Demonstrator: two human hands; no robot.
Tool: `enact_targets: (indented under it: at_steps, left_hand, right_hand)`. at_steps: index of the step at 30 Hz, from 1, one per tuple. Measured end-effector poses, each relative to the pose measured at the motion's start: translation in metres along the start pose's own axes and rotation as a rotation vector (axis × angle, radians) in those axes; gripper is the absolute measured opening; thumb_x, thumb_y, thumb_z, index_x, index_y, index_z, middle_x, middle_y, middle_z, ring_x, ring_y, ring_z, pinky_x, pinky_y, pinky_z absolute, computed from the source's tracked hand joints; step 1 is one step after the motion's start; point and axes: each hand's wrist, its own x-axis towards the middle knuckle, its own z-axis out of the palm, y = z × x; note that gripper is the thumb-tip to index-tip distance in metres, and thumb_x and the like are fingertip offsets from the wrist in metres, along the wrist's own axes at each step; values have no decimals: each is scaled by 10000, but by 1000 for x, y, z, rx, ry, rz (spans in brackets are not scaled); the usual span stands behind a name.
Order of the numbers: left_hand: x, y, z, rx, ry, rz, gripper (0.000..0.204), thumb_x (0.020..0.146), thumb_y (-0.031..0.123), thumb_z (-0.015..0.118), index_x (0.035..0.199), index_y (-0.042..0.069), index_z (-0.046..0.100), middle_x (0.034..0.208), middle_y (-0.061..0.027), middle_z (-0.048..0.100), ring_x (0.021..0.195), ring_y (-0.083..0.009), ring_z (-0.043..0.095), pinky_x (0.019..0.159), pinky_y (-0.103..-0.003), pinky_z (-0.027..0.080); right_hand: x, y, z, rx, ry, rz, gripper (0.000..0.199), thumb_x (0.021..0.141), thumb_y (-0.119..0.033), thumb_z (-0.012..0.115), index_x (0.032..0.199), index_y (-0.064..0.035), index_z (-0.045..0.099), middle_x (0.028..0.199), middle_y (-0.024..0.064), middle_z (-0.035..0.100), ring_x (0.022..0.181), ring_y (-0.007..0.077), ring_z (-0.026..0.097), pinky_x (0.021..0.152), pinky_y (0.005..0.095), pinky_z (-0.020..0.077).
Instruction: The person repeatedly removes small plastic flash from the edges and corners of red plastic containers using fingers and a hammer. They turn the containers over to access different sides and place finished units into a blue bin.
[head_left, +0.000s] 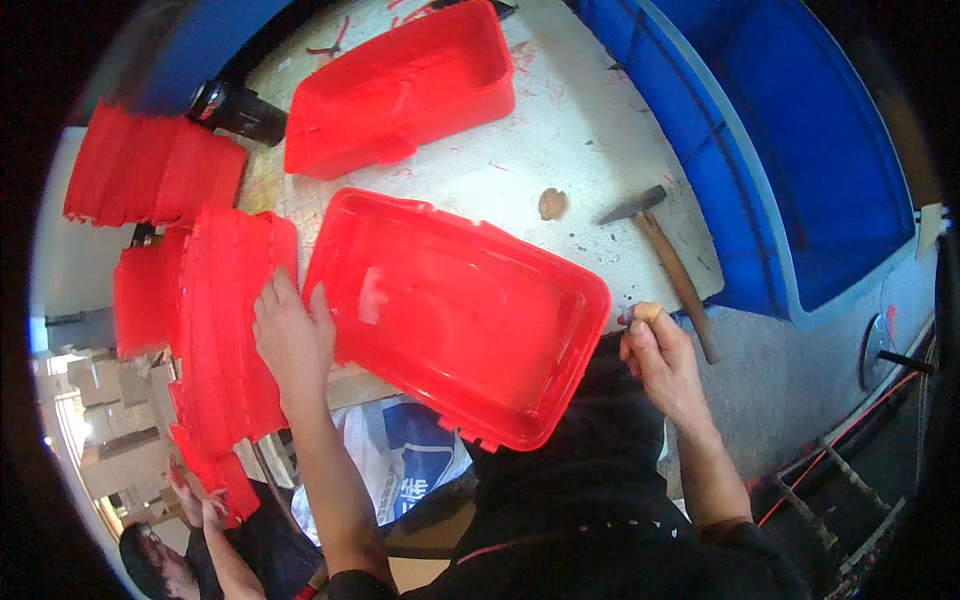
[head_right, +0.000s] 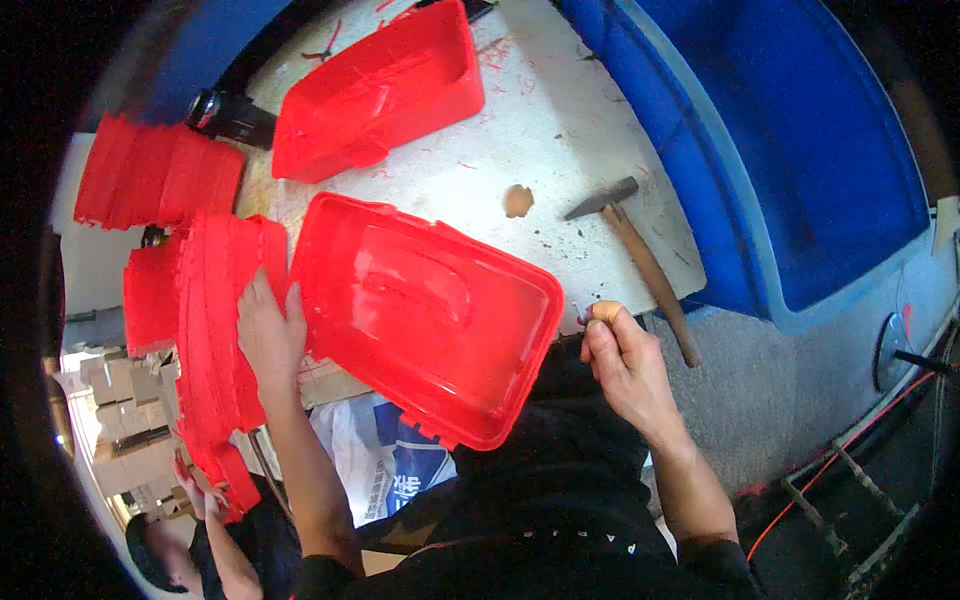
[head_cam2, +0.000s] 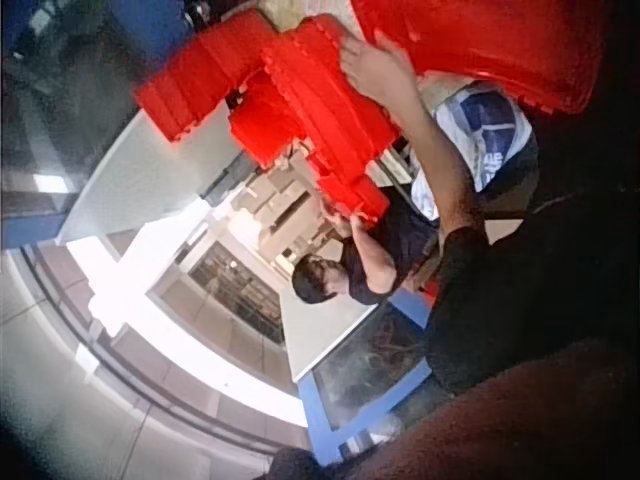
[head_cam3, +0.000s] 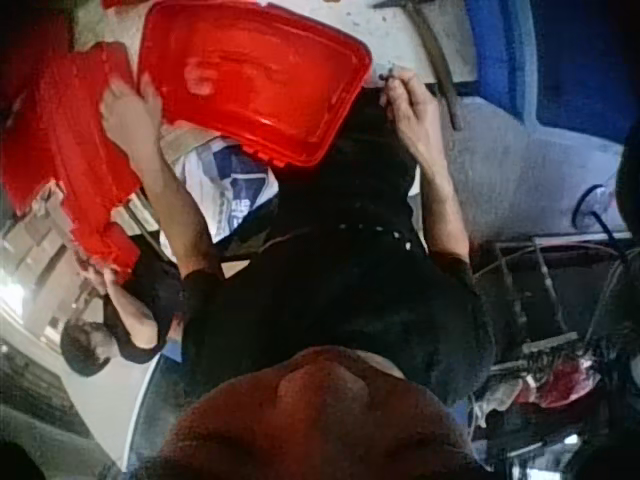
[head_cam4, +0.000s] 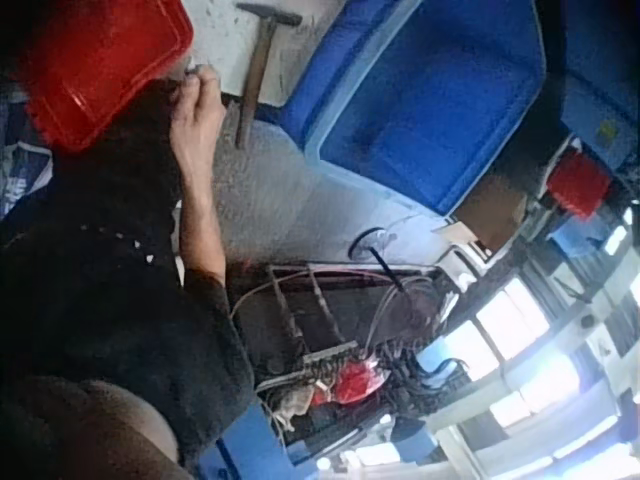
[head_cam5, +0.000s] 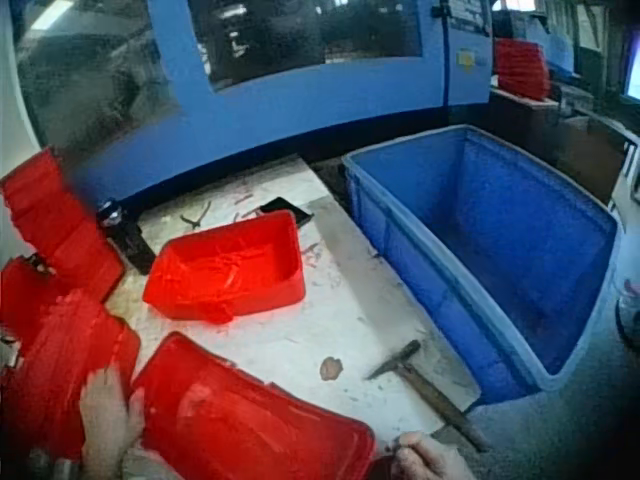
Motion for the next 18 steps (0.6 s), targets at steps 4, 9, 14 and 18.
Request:
enact_targets:
  at_steps: [4, 9, 14, 18]
  left_hand:
    - [17, 103, -16, -446, 146, 977, 558, 860, 371, 717, 1297, 50, 586, 1324, -179, 591, 1247, -341, 535, 1035, -477, 423]
    - [43, 151, 25, -511, -171, 953, 504, 808, 495, 749, 1054, 60, 692, 1014, -138, 710, 963, -304, 671, 834, -430, 521]
    - [40, 141, 47, -441, -65, 856, 445, 805, 517, 768, 859, 79, 714, 768, -90, 721, 664, -246, 693, 589, -346, 524]
    - [38, 144, 52, -528, 73, 878, 543, 807, 590, 720, 696, 70, 608, 615, -88, 629, 551, -271, 625, 482, -381, 434]
  right_hand:
    - [-1, 6, 9, 199, -20, 60, 236, 1078, -243, 453, 972, -63, 564, 699, -25, 543, 584, 48, 483, 532, 221, 395]
    - [3, 13, 29, 305, 34, 67, 238, 1080, -233, 450, 959, -55, 553, 691, -30, 514, 599, 44, 454, 544, 224, 377]
    - [10, 13, 38, 333, 75, 85, 224, 1073, -193, 456, 930, -42, 538, 680, -33, 498, 610, 47, 443, 557, 231, 376]
    - [19, 9, 34, 273, 96, 34, 233, 1075, -192, 452, 918, -45, 542, 668, -34, 482, 612, 47, 427, 561, 232, 371]
